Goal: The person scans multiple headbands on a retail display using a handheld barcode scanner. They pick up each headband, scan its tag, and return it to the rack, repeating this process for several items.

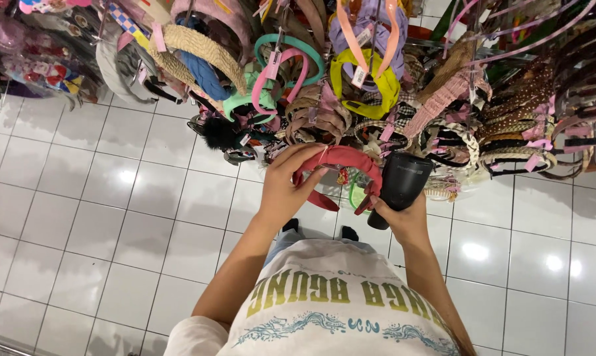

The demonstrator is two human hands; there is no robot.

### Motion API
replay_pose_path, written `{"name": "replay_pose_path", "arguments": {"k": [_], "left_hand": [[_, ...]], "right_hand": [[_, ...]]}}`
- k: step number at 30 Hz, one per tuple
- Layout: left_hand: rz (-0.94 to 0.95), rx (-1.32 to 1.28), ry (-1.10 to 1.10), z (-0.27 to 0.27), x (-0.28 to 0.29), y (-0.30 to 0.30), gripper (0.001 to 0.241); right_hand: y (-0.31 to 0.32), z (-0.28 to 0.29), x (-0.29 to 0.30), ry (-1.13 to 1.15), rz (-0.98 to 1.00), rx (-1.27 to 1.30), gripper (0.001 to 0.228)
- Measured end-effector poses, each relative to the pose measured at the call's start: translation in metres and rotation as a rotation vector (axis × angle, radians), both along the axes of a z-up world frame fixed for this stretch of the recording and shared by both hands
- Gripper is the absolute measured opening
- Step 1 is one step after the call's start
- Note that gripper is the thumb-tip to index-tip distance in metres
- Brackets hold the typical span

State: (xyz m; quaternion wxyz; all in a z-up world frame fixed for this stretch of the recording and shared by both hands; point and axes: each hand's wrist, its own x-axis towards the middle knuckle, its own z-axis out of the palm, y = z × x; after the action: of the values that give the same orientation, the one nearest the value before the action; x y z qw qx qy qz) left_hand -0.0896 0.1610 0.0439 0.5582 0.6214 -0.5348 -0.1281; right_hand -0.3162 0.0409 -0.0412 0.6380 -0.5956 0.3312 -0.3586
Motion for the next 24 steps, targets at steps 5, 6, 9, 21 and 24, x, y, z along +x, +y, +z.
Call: {"name": "replay_pose_path", "arguments": {"k": [5, 6, 9, 21, 24], "left_hand": [[0.117, -0.045, -0.216, 0.001, -0.002, -0.003, 0.044], [0.115, -0.045, -0.218, 0.002, -0.001, -0.001, 0.044], [0.01, -0.079, -0.178, 0.002, 0.005, 0.004, 0.052], [0.057, -0.227, -0.968, 0.006, 0.033, -0.02, 0.041], [-0.034, -0.271, -1.005, -0.003, 0.039, -0.024, 0.024]], "right_hand": [[0.003, 0.005, 0.002, -0.117, -0.014, 0.121, 0.033], [0.002, 0.005, 0.001, -0.118, -0.016, 0.121, 0.033], [0.0, 0.006, -0.001, -0.247, 0.004, 0.217, 0.038], [-0.006, 0.004, 0.002, -0.106, 0.13, 0.465, 0.028], [-0.007, 0.002, 0.002, -0.075, 0.129, 0.486, 0.026]]}}
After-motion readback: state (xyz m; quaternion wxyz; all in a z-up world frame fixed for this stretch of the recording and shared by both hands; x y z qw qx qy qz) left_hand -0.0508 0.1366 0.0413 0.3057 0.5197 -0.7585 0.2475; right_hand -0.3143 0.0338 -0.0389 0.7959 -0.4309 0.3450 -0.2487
